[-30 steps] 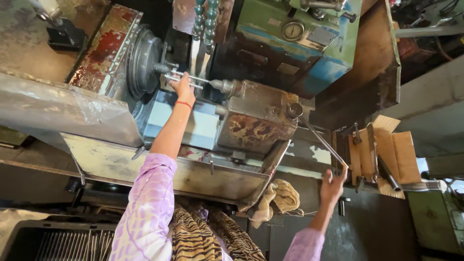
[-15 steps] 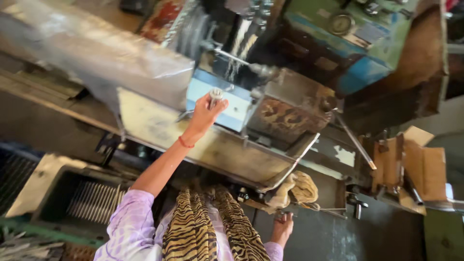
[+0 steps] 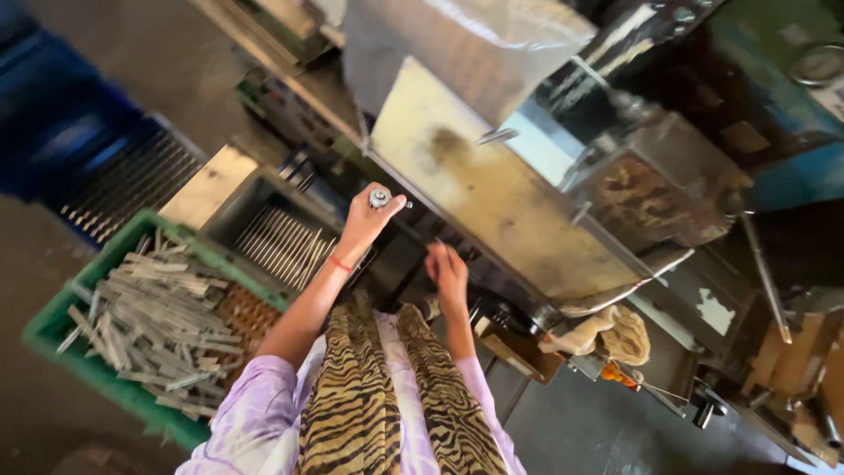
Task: The person repeatedly picks metal rods from a green crate, inserts them into a grinding machine, and operates a lever to process them. After each cycle, the person removes the rod and places it into a gray tray. The process is repeated continuously throughout the clip.
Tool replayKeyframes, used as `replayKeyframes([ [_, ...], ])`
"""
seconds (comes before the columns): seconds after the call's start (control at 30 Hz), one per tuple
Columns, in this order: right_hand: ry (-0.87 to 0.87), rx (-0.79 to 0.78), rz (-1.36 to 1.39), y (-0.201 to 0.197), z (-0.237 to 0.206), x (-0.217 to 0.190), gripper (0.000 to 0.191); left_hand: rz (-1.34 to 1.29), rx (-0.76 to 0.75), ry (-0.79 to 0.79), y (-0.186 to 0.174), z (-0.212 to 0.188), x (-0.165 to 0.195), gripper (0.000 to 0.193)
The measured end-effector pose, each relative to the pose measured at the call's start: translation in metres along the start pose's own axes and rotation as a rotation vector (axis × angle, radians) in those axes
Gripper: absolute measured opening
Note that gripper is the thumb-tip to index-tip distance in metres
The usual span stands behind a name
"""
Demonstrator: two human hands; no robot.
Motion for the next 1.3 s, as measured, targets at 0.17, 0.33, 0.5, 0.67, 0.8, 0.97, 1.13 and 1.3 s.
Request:
replayKeyframes([
  [0.17, 0.023, -0.364, 0.000, 0.121, -0.004, 0.009, 0.035, -0.106, 0.158, -0.145, -0.052, -0.034, -0.033, 0.043],
  [0.33, -0.028, -0.275, 0.069, 0.155, -0.016, 0.033, 0.035, -0.176, 0.293, -0.186, -0.100, -0.064, -0.032, 0.047],
  [0.5, -0.002, -0.298, -0.149, 0.162, -0.026, 0.047, 0.040, 0.346, 0.496, 0.315, -0.145, -0.096, 0.007, 0.045],
  [0.67, 0.175, -0.219, 0.036, 0.182, -0.043, 0.059, 0.040, 0.315, 0.550, 0.274, -0.161, -0.111, 0.005, 0.044],
  [0.8, 0.091, -0.226, 0.196, 0.205, -0.060, 0.069, 0.031, -0.043, 0.588, -0.030, -0.159, -0.106, -0.020, 0.047],
  [0.97, -0.208, -0.158, 0.107, 0.209, -0.065, 0.078, 0.019, -0.157, 0.515, -0.122, -0.150, -0.104, -0.033, 0.033],
  [1.13, -0.318, 0.002, 0.242, 0.196, -0.052, 0.076, 0.018, 0.291, 0.172, -0.136, -0.139, -0.114, -0.048, 0.032],
  [1.3, -0.422, 0.060, 0.361, 0.170, -0.042, 0.042, 0.023, 0.700, 0.146, -0.046, -0.136, -0.133, -0.074, 0.023],
])
Point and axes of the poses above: each hand's wrist, its own z-axis towards the middle knuckle, its own y-axis out of the palm, x = y × z, the point moved 4 cm from there along z, towards the middle knuckle, and after that the axes turned 15 degrees about z, right-handed, at the moved point
